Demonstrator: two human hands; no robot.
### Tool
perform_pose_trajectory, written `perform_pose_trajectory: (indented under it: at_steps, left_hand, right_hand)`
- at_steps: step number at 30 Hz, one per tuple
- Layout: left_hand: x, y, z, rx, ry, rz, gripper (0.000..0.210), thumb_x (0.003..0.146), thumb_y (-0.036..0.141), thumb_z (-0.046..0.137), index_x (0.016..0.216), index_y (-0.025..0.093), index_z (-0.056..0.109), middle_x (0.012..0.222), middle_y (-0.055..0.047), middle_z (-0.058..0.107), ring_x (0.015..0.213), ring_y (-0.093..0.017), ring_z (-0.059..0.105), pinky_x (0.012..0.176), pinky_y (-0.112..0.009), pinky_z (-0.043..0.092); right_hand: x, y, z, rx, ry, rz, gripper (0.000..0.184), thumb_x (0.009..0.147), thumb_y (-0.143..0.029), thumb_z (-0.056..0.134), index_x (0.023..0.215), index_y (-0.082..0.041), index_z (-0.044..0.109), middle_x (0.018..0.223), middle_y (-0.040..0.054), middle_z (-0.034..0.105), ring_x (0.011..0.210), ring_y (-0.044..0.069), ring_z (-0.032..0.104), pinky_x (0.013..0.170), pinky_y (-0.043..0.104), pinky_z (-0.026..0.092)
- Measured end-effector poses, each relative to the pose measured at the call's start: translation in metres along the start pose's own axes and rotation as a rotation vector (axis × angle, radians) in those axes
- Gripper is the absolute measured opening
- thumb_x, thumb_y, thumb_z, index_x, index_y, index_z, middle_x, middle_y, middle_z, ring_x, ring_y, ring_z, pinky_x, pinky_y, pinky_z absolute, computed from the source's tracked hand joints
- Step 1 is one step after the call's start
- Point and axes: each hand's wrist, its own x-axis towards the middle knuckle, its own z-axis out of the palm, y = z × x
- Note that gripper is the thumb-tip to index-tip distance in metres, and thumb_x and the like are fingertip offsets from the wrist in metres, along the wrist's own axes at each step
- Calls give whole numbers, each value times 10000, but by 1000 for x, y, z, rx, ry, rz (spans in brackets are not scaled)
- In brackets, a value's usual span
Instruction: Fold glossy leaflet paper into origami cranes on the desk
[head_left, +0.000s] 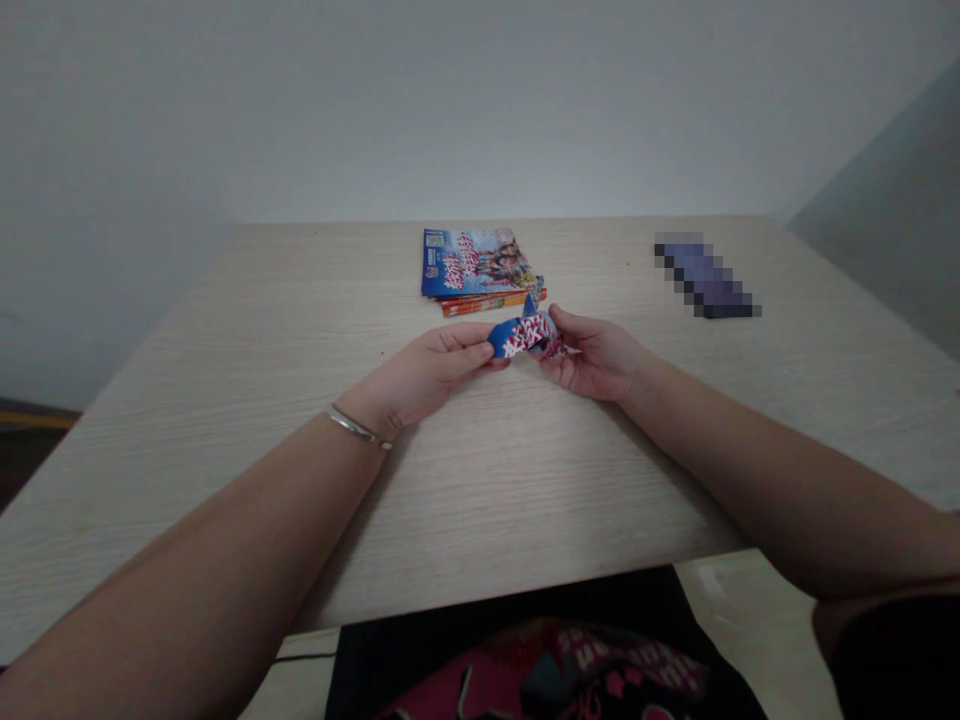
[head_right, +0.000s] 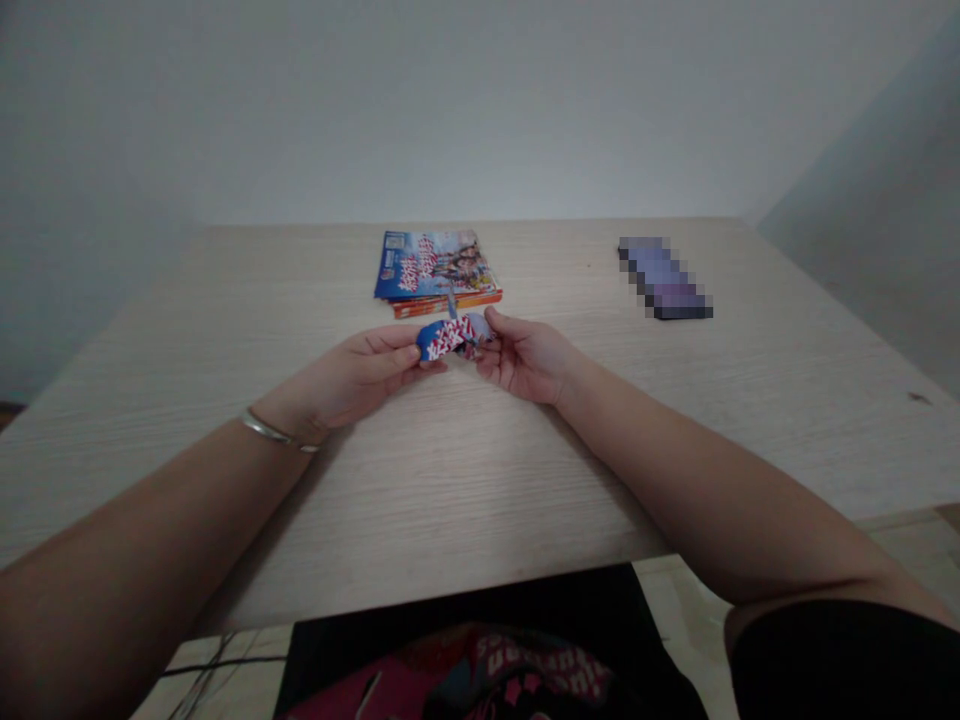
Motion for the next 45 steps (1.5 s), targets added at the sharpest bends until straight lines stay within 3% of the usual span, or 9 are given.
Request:
perform_pose_trajectory:
  at_steps: [10,18,21,25,28,31,34,41,45]
  left_hand:
    - [0,-3,-1,-10,8,-5,295,751,411,863,928,190,779,1000,-38,730,958,-174,626,990,-304,457]
    - [3,-6,-5,16,12,-10,240,777,367,850,887,166,778,916,-39,735,880,-158,636,933,-304,490]
    - [2,0,-1,-129,82,-39,196,787,258,841,947,157,786,1003,-54,756,932,-148,669,1004,-317,500]
    - [1,8,5,-257,260,-80,62,829,166,792,868,137,753,868,-39,752,816,-114,692,980,-303,548]
    - [1,10,9,-240,339,-90,47,849,157,769,832,131,735,836,-40,751,786,-107,699,923,-278,574]
    - [2,9,12,-219,401,-82,67,852,149,749,788,140,732,812,-39,747,771,-109,693,902,-278,579]
    - [2,9,14,-178,386,-79,43,829,166,770,808,145,738,838,-47,750,802,-127,694,930,-313,571]
    - [-2,7,15,59,294,-37,207,757,250,832,888,139,717,858,-36,748,789,-128,673,892,-319,543]
    - [-3,8,16,142,297,-70,153,827,236,770,921,143,692,835,-15,743,784,-108,677,881,-290,534]
  right_hand:
    - [-2,1,6,32,69,86,258,1050,-186,445,926,-154,669,736,25,748,582,91,667,537,149,567]
    - [-5,0,10,7,24,64,221,1032,-234,520,887,-156,669,710,23,732,546,87,659,465,137,522]
    - [-4,-3,11,-18,93,-15,212,1048,-280,513,959,-166,668,820,35,752,637,86,695,513,136,542]
    - [-5,-3,11,-143,240,-135,203,1020,-381,561,933,-211,631,874,17,712,693,101,686,577,188,571]
    - [-7,2,11,-356,380,-370,115,917,-282,686,879,-242,585,795,-49,607,599,71,562,483,167,455]
    - [-9,7,8,-622,295,-607,250,790,-217,791,938,-266,596,781,-70,562,621,79,484,491,177,376]
    - [-8,10,5,-761,218,-713,274,769,-258,820,928,-264,597,769,-68,568,676,89,484,599,202,405]
    - [-3,10,8,-913,288,-742,131,819,-278,713,809,-233,590,723,-65,588,608,81,473,591,245,375]
    - [3,-8,-9,-1040,464,-782,109,782,-198,679,758,-225,576,670,-61,574,597,105,496,611,273,405]
